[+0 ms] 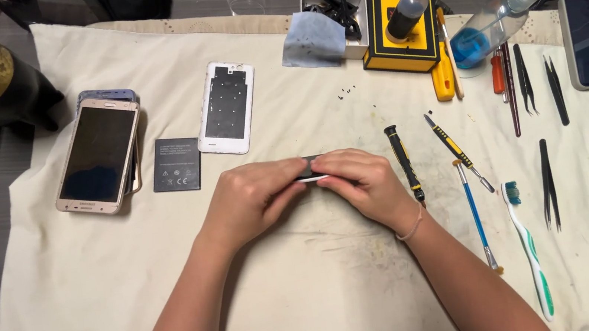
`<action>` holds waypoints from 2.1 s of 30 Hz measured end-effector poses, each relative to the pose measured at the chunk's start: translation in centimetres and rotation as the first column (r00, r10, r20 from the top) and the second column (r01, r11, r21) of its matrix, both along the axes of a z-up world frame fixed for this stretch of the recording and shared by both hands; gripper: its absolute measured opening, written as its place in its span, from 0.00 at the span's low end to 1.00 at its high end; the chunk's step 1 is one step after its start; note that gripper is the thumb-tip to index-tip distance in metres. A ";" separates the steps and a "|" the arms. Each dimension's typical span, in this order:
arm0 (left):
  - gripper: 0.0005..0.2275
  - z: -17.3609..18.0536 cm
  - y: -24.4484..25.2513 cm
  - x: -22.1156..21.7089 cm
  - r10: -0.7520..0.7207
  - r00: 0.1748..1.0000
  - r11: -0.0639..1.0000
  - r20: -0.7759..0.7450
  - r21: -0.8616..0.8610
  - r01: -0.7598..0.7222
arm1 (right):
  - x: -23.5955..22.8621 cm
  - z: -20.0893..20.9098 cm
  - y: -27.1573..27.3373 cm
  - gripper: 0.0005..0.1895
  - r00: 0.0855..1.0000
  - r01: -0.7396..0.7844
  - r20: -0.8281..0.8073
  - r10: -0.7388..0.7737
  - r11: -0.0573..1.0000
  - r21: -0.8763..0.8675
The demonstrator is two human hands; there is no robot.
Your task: The person cleans the inside of a white smartphone casing with a brush and liquid, then places the motherboard and battery into the casing. They use a screwdriver to secure components and align the casing parts before closing the device.
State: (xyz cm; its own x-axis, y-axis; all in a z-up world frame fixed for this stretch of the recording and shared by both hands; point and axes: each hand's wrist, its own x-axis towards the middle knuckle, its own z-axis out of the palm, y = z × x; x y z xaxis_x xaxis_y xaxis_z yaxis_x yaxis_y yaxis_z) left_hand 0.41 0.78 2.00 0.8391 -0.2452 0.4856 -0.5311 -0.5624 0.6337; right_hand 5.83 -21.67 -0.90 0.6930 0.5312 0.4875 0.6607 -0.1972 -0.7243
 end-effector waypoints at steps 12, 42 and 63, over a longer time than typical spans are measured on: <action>0.05 -1.0 -0.2 0.3 0.056 0.998 0.998 -0.005 0.024 -0.056 | -0.4 -0.3 -0.1 0.09 0.996 0.082 -0.019 -0.082 0.996 0.023; 0.08 -2.0 -2.3 -0.6 0.025 0.996 0.870 0.091 -0.492 0.023 | -0.8 -0.8 -1.2 0.09 0.967 0.160 -0.249 -0.053 0.889 0.430; 0.05 2.7 -3.7 -2.0 -0.010 0.997 0.884 0.080 -0.466 0.046 | -3.5 0.4 -0.6 0.08 0.996 0.084 -0.007 -0.086 0.943 0.322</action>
